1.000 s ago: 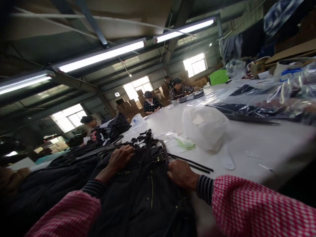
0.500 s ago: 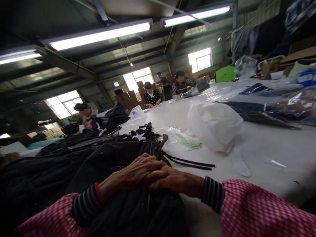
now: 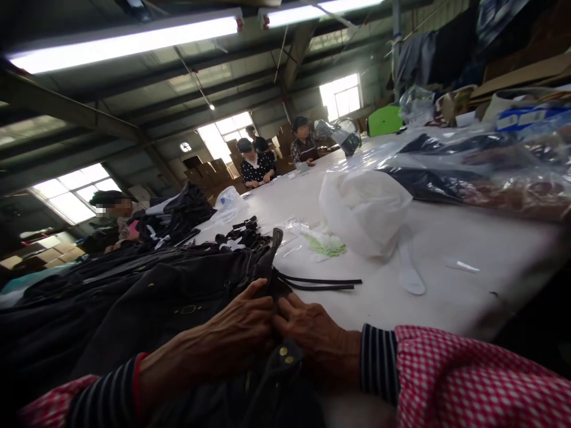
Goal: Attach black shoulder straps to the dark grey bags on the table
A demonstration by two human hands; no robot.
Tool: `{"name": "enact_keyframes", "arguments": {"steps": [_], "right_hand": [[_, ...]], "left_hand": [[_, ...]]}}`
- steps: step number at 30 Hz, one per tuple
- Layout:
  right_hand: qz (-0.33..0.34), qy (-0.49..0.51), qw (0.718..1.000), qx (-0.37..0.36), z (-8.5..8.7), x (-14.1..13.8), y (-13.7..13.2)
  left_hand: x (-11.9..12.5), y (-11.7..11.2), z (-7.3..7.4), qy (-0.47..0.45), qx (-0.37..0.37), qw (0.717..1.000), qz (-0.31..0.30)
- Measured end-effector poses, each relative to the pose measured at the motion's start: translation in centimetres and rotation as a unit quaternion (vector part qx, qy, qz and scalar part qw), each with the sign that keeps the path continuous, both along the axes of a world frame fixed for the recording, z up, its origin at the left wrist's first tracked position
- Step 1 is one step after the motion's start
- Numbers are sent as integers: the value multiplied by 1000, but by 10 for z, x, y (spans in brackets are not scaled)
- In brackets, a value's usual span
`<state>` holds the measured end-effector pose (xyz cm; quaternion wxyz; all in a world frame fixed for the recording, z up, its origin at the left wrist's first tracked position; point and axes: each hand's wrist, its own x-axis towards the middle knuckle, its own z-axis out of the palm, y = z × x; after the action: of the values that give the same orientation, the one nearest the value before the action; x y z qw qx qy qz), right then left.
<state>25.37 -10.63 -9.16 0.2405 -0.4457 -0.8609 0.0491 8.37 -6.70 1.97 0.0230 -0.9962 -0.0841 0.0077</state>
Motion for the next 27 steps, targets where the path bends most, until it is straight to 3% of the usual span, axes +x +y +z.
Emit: {"name": "enact_keyframes", "arguments": {"steps": [5,9,14,17,20,23,27], "right_hand": [[-11,-54,998,37,-3,0,-4],[12,-37,999,28,4,4,-9],[9,-43,998,40,4,3,-14],[-6,-56,998,30,5,0,-17],[-8,-65,998,17,14,-2,-15],[-11,-80,997,-12,22,-8,2],[-67,-133,987,-67,19,-22,31]], "left_hand": [[-5,-2,14,45,-42,998,17],[-45,11,18,73,67,995,-4],[-96,11,10,29,153,987,32],[-95,1,0,6,157,987,18],[-84,-2,-9,8,73,996,56],[-81,0,-15,13,10,994,111],[-89,1,-19,3,27,997,77]]}}
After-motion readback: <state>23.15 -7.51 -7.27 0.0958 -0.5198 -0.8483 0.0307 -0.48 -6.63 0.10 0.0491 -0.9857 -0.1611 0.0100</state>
